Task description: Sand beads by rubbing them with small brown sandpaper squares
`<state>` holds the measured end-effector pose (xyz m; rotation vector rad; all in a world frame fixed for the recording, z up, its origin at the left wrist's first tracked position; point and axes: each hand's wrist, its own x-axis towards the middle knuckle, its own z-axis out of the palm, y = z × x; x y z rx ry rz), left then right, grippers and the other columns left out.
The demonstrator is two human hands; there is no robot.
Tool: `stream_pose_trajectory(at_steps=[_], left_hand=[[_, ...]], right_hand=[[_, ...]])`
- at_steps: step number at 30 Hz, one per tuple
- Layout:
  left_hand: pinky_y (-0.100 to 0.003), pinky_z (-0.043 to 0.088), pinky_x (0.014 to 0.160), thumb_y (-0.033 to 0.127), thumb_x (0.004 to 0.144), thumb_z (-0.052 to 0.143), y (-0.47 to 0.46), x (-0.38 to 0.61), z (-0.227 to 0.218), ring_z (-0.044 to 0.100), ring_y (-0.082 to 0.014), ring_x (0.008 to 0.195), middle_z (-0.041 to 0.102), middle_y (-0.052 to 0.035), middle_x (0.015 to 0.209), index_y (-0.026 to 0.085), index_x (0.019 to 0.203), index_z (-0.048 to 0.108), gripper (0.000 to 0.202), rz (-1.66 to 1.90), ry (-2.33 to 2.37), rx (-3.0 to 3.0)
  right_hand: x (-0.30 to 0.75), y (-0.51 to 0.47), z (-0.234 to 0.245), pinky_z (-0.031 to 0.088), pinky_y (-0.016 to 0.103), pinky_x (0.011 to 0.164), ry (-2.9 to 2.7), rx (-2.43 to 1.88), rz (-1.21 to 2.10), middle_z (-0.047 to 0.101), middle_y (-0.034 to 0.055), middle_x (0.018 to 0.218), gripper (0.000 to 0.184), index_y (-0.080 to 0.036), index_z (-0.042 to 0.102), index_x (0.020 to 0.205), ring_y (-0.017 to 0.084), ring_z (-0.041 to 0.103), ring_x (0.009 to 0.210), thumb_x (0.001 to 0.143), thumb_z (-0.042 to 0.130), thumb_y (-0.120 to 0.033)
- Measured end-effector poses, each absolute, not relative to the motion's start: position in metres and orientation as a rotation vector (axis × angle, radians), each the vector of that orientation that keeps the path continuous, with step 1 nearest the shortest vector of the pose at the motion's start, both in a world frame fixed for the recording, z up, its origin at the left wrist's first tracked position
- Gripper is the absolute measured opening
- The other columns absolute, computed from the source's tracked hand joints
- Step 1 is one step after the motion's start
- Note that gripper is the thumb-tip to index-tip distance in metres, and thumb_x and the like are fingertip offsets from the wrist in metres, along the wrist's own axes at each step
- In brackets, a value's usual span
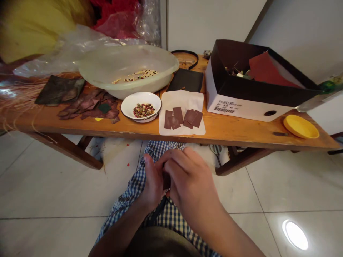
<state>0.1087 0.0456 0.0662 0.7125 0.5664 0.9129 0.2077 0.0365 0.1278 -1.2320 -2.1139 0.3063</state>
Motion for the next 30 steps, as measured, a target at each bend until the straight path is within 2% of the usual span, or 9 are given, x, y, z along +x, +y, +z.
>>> stream_pose_trajectory(at_steps=[4,9,13,16,21,25,30], left_hand=[[-0.020,0.016,0.030,0.079,0.075,0.005,0.047,0.109,0.061,0.022,-0.0077,0.037,0.027,0.0078,0.048,0.019,0.090,0.052,0.078,0.970,0.444,0.801],[-0.021,0.016,0.029,0.082,0.071,0.000,0.049,0.106,0.060,0.025,-0.0080,0.036,0.029,0.0072,0.047,0.018,0.084,0.051,0.083,0.944,0.452,0.816],[-0.022,0.017,0.033,0.081,0.074,0.007,0.051,0.102,0.065,0.023,-0.0076,0.039,0.029,0.0068,0.047,0.018,0.080,0.053,0.078,0.906,0.531,0.852],[-0.022,0.018,0.034,0.082,0.072,0.004,0.051,0.102,0.067,0.024,-0.0083,0.039,0.031,0.0060,0.046,0.018,0.079,0.054,0.081,0.878,0.519,0.815],[-0.023,0.016,0.036,0.083,0.072,0.009,0.050,0.107,0.070,0.024,-0.0083,0.040,0.030,0.0054,0.046,0.018,0.074,0.054,0.079,0.878,0.497,0.749],[-0.023,0.015,0.036,0.082,0.074,0.009,0.050,0.109,0.071,0.024,-0.0081,0.040,0.032,0.0048,0.047,0.019,0.068,0.048,0.073,0.843,0.481,0.711],[-0.022,0.017,0.039,0.082,0.073,0.018,0.053,0.109,0.069,0.023,-0.0086,0.046,0.027,0.0056,0.052,0.021,0.063,0.042,0.067,0.859,0.505,0.713]], right_hand=[[0.212,0.038,0.132,0.035,0.027,0.062,-2.169,-1.215,0.353,0.052,0.0000,0.075,0.018,-0.017,0.055,0.075,0.013,0.041,0.069,0.080,0.051,0.000],[0.213,0.040,0.135,0.036,0.029,0.062,-2.238,-1.227,0.352,0.052,0.0017,0.072,0.020,-0.017,0.055,0.070,0.015,0.042,0.070,0.083,0.047,-0.004],[0.211,0.042,0.136,0.036,0.030,0.062,-2.290,-1.220,0.364,0.055,0.0039,0.075,0.022,-0.016,0.058,0.072,0.016,0.043,0.070,0.084,0.044,-0.006],[0.211,0.043,0.136,0.034,0.031,0.058,-2.298,-1.273,0.256,0.052,0.0042,0.070,0.024,-0.016,0.056,0.067,0.017,0.041,0.067,0.085,0.042,-0.008],[0.218,0.042,0.140,0.037,0.031,0.062,-2.296,-1.254,0.394,0.054,0.0033,0.075,0.021,-0.018,0.060,0.079,0.017,0.044,0.071,0.084,0.044,-0.007],[0.221,0.040,0.144,0.038,0.031,0.063,-2.267,-1.256,0.388,0.053,0.0034,0.076,0.018,-0.017,0.058,0.076,0.017,0.045,0.073,0.085,0.045,-0.007],[0.217,0.040,0.140,0.038,0.033,0.061,-2.334,-1.276,0.287,0.054,0.0058,0.076,0.018,-0.016,0.057,0.073,0.018,0.044,0.071,0.081,0.045,-0.005]])
